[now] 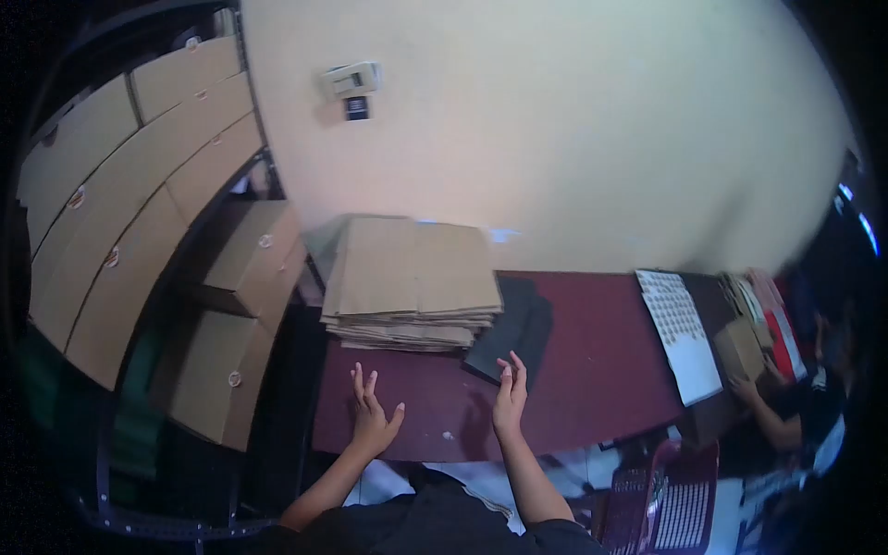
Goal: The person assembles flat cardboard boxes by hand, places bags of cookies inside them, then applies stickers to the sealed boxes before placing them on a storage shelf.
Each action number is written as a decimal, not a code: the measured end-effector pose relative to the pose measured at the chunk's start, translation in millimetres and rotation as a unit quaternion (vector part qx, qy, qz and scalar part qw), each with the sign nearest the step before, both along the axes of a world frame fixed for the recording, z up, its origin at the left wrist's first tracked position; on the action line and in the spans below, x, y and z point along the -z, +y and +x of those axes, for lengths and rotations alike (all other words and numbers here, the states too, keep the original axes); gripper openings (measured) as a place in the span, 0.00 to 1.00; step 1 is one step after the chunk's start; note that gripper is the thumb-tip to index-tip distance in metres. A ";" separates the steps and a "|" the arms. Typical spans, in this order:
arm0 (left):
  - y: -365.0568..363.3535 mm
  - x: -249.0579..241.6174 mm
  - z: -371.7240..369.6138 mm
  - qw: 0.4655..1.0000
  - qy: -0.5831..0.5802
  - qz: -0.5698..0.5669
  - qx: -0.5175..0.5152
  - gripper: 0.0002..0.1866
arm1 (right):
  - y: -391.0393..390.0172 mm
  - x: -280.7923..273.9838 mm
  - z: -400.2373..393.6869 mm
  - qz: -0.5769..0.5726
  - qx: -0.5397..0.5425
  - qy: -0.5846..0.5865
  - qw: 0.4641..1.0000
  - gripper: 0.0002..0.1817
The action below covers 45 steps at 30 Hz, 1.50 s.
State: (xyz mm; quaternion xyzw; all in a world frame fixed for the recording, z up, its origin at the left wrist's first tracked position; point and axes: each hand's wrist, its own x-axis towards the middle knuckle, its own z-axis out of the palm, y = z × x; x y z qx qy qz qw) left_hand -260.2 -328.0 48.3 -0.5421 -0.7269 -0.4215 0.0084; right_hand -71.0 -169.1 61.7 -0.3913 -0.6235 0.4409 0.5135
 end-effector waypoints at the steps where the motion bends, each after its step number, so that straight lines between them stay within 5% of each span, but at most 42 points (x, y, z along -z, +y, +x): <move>1: 1.7 2.7 13.9 0.999 -0.019 0.004 0.025 0.44 | -14.4 1.1 24.6 -0.032 0.048 0.007 0.998 0.21; 12: -0.8 43.8 187.9 0.952 -0.173 -0.087 0.238 0.44 | -128.2 28.5 220.6 -0.094 0.235 -0.043 0.966 0.18; 16: 0.8 22.6 228.6 0.939 -0.105 -0.122 0.305 0.43 | -151.9 40.4 260.1 -0.109 0.287 -0.025 0.951 0.16; 26: 92.8 22.9 378.2 0.911 -0.129 -0.130 0.370 0.41 | -102.9 43.3 407.6 -0.070 0.368 -0.075 0.924 0.14; 28: 108.2 18.6 413.1 0.899 -0.124 -0.151 0.393 0.41 | -90.7 24.0 430.6 -0.115 0.371 0.021 0.921 0.12; 32: 131.4 26.2 459.0 0.892 -0.114 -0.209 0.385 0.42 | -65.8 48.4 482.6 -0.142 0.402 -0.007 0.904 0.13; 36: 164.1 67.9 471.3 0.902 -0.232 -0.147 0.333 0.42 | -42.1 48.8 506.9 -0.174 0.378 -0.020 0.909 0.14; 40: 195.9 79.5 449.1 0.912 -0.193 -0.242 0.268 0.42 | 2.4 109.2 537.5 -0.204 0.293 -0.186 0.915 0.18; 44: 237.6 96.8 428.6 0.925 -0.244 -0.175 0.232 0.42 | 70.6 131.4 543.5 -0.311 0.283 -0.048 0.906 0.21; 45: 247.4 95.2 428.4 0.931 -0.247 -0.140 0.229 0.41 | 92.9 147.2 555.7 -0.261 0.285 -0.114 0.915 0.23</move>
